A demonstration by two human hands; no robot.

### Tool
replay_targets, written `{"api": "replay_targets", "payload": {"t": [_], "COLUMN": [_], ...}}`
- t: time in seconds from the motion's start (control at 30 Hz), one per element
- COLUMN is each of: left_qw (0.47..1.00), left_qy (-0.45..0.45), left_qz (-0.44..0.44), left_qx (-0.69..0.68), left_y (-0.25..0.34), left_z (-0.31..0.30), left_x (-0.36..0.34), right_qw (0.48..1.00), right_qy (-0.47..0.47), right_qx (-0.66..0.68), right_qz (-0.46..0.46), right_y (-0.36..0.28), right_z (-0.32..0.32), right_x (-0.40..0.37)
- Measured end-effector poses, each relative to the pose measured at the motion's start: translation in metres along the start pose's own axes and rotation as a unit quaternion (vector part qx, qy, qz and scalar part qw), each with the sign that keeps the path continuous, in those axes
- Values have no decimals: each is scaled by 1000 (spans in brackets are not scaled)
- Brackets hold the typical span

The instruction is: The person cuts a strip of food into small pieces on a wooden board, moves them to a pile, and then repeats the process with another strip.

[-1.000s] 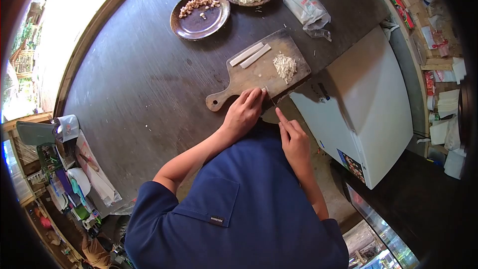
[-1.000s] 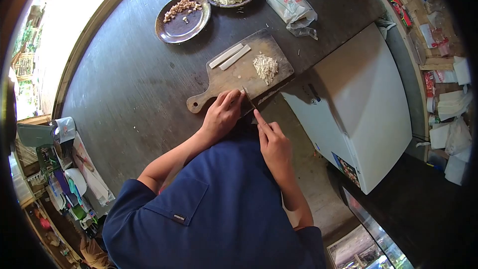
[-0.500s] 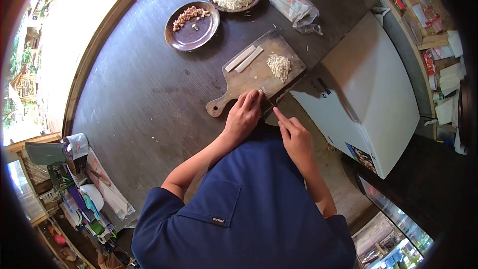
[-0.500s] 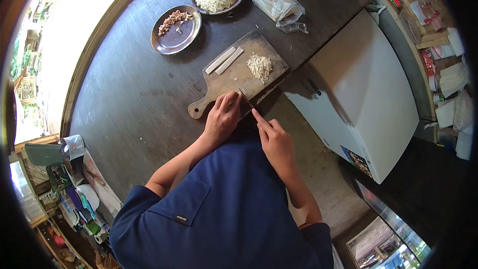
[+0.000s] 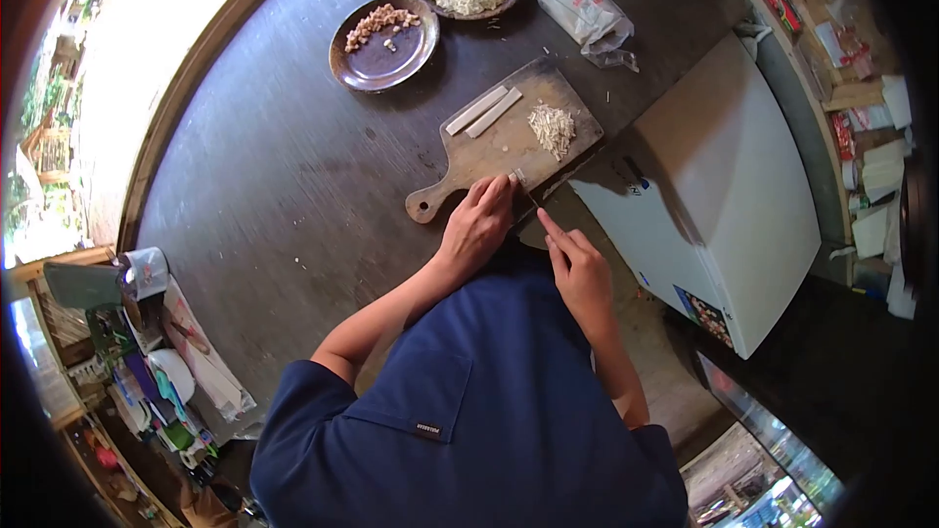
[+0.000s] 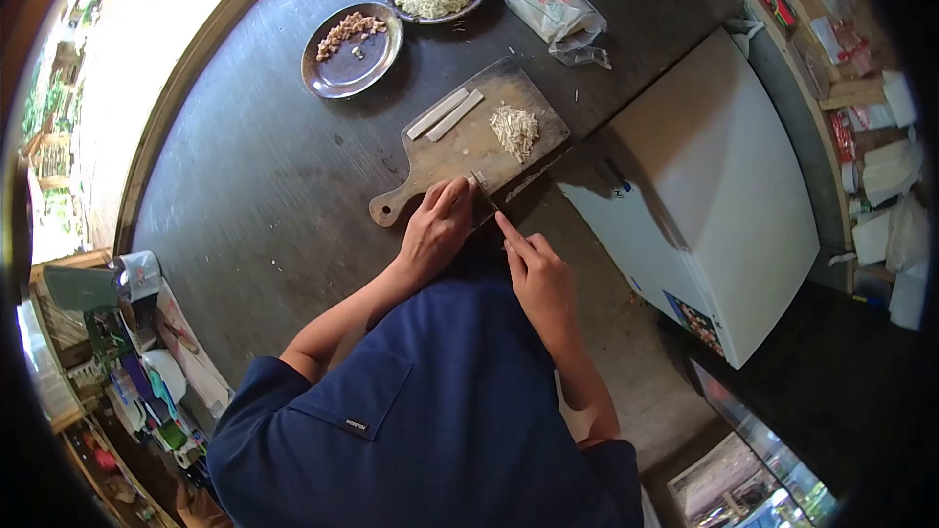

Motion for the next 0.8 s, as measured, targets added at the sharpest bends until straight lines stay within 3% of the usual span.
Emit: {"api": "replay_targets", "payload": {"t": [0.13,0.4,0.6,0.8], "left_qw": [998,1000,998,997], "left_qy": [24,26,51,65], "left_qz": [-37,2,-35,-30], "left_qx": [-40,-5,-32,-35], "left_y": [-2,0,-1,0], "left_z": [-4,-3,-7,-9], "left_x": [2,0,0,0], "right_qw": [1000,999,1000,998], "right_qy": [7,2,-11,-15], "right_qx": [5,21,-8,28], "right_qz": [-7,-39,-12,-45], "right_y": [4,-5,-3,-8], "right_z": [13,11,1,22], "right_x": [8,24,6,34]}}
Point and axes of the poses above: each hand's wrist, its own x-axis towards the middle knuckle, its own z-axis out of the palm, y = z × x, the point moved 8 cm from there along x, towards the middle knuckle, and after that the axes turned 8 degrees about y, right-handed, at the moved point
